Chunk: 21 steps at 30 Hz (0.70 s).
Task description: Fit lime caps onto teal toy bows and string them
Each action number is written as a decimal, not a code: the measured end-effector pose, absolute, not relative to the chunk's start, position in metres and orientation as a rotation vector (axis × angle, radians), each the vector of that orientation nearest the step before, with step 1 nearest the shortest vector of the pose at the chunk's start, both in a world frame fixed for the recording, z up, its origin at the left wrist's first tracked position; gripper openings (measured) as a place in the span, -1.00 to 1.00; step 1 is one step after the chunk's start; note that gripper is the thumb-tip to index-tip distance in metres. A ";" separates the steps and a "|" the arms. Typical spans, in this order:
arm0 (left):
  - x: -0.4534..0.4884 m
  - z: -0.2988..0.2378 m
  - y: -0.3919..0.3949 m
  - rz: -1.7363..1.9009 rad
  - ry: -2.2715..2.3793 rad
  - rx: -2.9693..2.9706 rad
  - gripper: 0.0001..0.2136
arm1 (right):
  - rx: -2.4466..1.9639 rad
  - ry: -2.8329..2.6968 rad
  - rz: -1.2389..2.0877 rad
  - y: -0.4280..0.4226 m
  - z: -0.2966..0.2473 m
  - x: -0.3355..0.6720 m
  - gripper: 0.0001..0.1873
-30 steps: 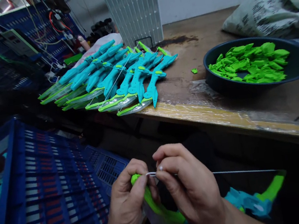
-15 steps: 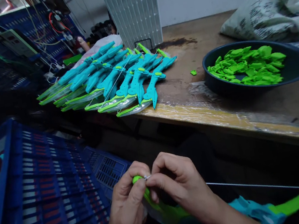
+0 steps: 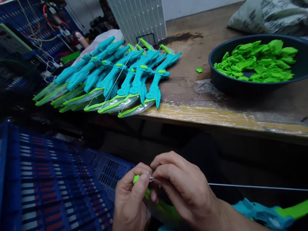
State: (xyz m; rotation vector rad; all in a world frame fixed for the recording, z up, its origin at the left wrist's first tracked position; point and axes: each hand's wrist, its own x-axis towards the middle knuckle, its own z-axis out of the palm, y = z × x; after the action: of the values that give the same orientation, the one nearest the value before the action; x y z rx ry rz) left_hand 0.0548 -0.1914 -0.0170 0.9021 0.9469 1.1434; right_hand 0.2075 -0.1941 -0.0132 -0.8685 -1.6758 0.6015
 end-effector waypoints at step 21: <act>0.059 -0.016 -0.188 1.120 0.943 0.852 -0.77 | -0.940 -1.732 0.258 -0.192 -0.014 0.201 -0.82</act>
State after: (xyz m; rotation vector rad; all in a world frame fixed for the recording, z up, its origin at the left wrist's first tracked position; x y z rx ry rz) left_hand 0.0592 -0.1879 -0.0164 0.8521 0.9426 1.1205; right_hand 0.2014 -0.1919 -0.0140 -0.9397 -1.7324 0.2576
